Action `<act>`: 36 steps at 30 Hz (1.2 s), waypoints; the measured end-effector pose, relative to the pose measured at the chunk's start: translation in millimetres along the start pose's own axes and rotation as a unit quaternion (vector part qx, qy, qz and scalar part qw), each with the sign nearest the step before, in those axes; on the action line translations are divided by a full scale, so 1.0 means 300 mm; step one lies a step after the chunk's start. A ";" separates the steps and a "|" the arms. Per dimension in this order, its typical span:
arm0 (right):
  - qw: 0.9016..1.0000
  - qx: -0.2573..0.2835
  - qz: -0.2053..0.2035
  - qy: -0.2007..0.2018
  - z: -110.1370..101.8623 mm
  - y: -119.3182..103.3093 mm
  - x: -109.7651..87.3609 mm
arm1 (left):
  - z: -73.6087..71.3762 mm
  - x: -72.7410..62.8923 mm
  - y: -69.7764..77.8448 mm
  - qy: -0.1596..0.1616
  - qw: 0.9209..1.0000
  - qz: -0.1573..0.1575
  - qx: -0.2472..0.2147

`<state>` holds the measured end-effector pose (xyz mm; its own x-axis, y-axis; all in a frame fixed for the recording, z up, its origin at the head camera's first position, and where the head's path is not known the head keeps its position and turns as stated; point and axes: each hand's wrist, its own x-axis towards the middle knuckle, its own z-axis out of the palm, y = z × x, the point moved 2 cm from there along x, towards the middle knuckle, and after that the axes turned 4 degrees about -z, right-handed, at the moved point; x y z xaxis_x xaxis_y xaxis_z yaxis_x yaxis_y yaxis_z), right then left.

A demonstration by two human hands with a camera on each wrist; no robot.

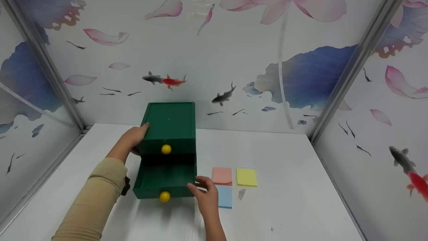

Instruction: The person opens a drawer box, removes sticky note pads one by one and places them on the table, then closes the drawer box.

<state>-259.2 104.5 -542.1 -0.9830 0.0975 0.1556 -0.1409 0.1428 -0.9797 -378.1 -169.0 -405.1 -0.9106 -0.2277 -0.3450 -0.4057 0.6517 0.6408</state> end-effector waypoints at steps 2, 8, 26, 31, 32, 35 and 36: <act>1.000 0.002 -0.008 0.010 0.007 0.002 0.006 | 0.001 0.002 -0.001 0.002 1.000 -0.002 -0.001; 0.999 -0.001 -0.015 0.029 0.014 -0.002 0.022 | 0.002 0.002 0.000 0.000 1.000 -0.005 -0.001; 0.999 -0.015 0.037 0.022 0.033 -0.032 0.099 | 0.000 -0.003 -0.006 0.003 1.000 -0.005 0.005; 0.999 -0.021 0.042 0.016 0.040 -0.029 0.134 | 0.000 -0.007 -0.008 0.002 1.000 -0.003 -0.002; 0.999 -0.024 0.043 0.015 0.041 -0.028 0.140 | 0.000 -0.007 -0.008 0.002 1.000 -0.004 -0.004; 0.999 -0.023 0.033 0.010 0.044 -0.028 0.156 | -0.001 -0.004 -0.003 0.003 1.000 -0.003 -0.002; 0.999 -0.022 0.030 0.007 0.045 -0.028 0.161 | -0.001 -0.002 -0.002 0.003 1.000 -0.003 -0.001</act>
<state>-307.2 94.6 -528.1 -0.9876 0.1216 0.0993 -0.0765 0.1794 -0.9808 -377.4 -169.4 -405.1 -0.9089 -0.2349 -0.3445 -0.4106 0.6488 0.6407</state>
